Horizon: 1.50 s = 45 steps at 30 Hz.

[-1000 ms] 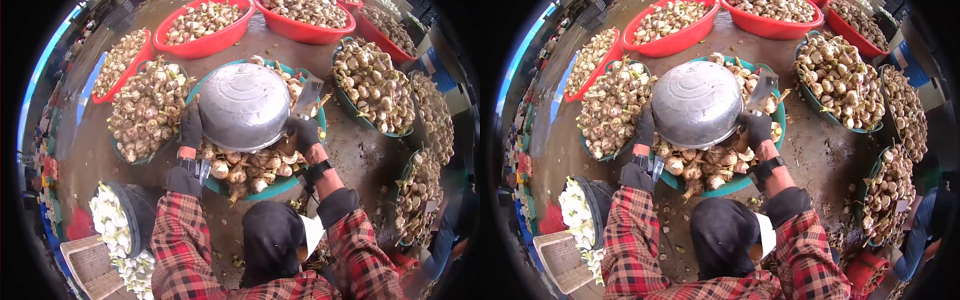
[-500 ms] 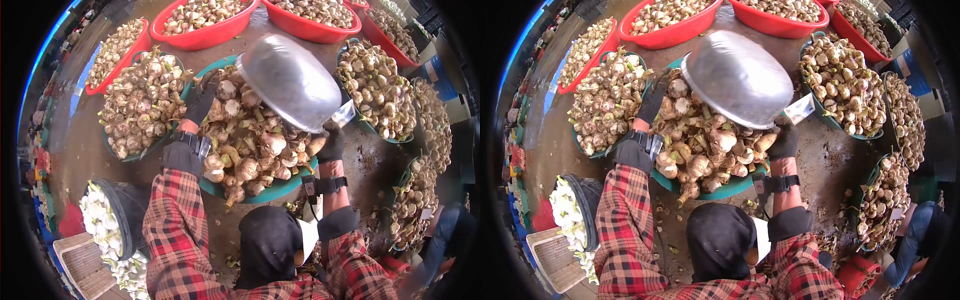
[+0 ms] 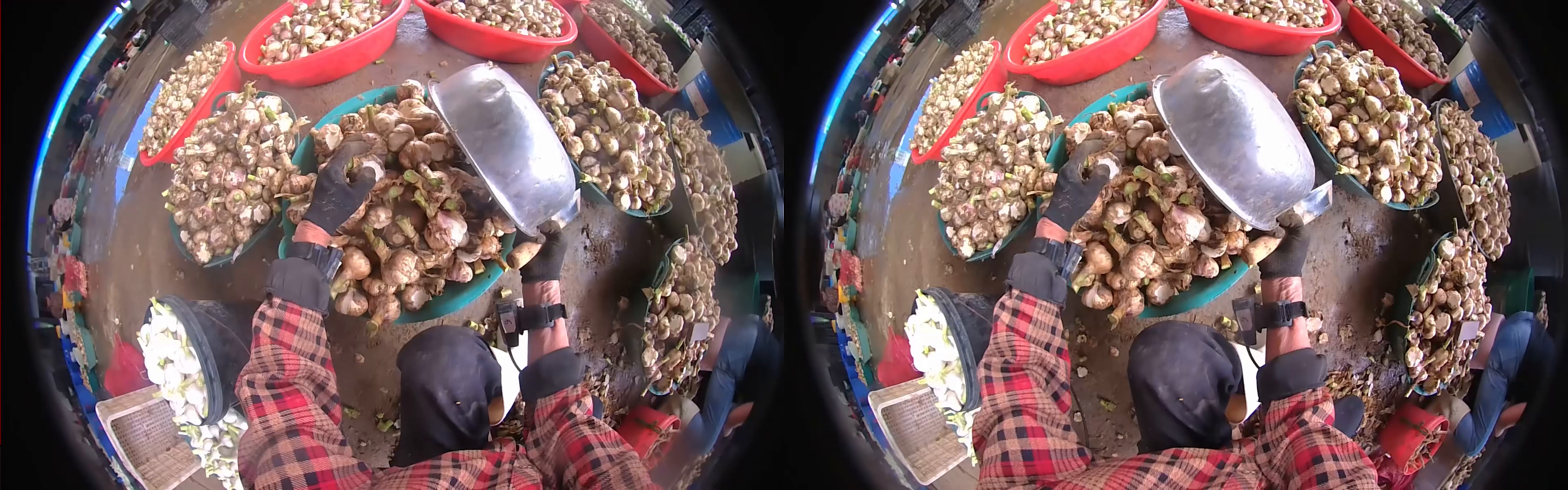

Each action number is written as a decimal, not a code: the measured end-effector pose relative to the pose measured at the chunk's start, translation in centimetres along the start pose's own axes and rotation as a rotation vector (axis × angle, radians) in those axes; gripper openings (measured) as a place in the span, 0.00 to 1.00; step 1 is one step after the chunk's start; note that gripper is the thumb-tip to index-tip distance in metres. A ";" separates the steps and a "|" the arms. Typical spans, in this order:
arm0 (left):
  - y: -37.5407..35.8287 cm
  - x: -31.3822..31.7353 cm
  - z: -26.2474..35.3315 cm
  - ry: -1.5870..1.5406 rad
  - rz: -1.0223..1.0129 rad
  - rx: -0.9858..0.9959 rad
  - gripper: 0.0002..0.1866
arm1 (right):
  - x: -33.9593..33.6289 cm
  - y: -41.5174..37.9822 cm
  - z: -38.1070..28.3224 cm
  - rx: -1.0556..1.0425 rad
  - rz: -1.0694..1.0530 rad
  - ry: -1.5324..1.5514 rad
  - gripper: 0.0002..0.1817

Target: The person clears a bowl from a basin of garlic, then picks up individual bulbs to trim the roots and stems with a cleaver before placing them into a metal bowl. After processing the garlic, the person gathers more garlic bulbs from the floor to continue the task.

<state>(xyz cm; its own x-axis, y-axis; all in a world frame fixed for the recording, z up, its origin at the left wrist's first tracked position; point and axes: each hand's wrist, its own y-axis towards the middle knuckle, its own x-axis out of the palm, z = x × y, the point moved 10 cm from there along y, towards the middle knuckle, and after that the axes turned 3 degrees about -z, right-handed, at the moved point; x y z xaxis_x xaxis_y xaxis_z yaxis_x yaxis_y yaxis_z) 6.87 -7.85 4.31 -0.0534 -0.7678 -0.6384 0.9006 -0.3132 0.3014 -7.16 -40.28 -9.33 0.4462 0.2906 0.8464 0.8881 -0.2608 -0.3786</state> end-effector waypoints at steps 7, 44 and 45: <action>-3.4 1.5 7.0 0.249 -0.001 0.292 0.19 | 1.1 -3.4 -5.6 -0.200 -0.024 0.052 0.25; 0.0 6.6 1.8 0.681 -0.147 -0.323 0.26 | -10.7 -21.7 -24.9 -0.526 -0.076 -0.209 0.21; 0.4 7.0 2.0 0.656 -0.189 -0.283 0.29 | -11.2 -22.2 -25.6 -0.575 -0.013 -0.206 0.22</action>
<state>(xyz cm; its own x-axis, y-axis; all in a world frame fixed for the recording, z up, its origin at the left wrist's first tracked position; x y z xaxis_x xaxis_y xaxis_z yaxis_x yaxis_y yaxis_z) 5.99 -14.41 1.35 -0.0298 -0.1950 -0.9804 0.9831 -0.1829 0.0065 -34.74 -61.33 -0.78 0.4989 0.4543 0.7381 0.7171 -0.6946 -0.0572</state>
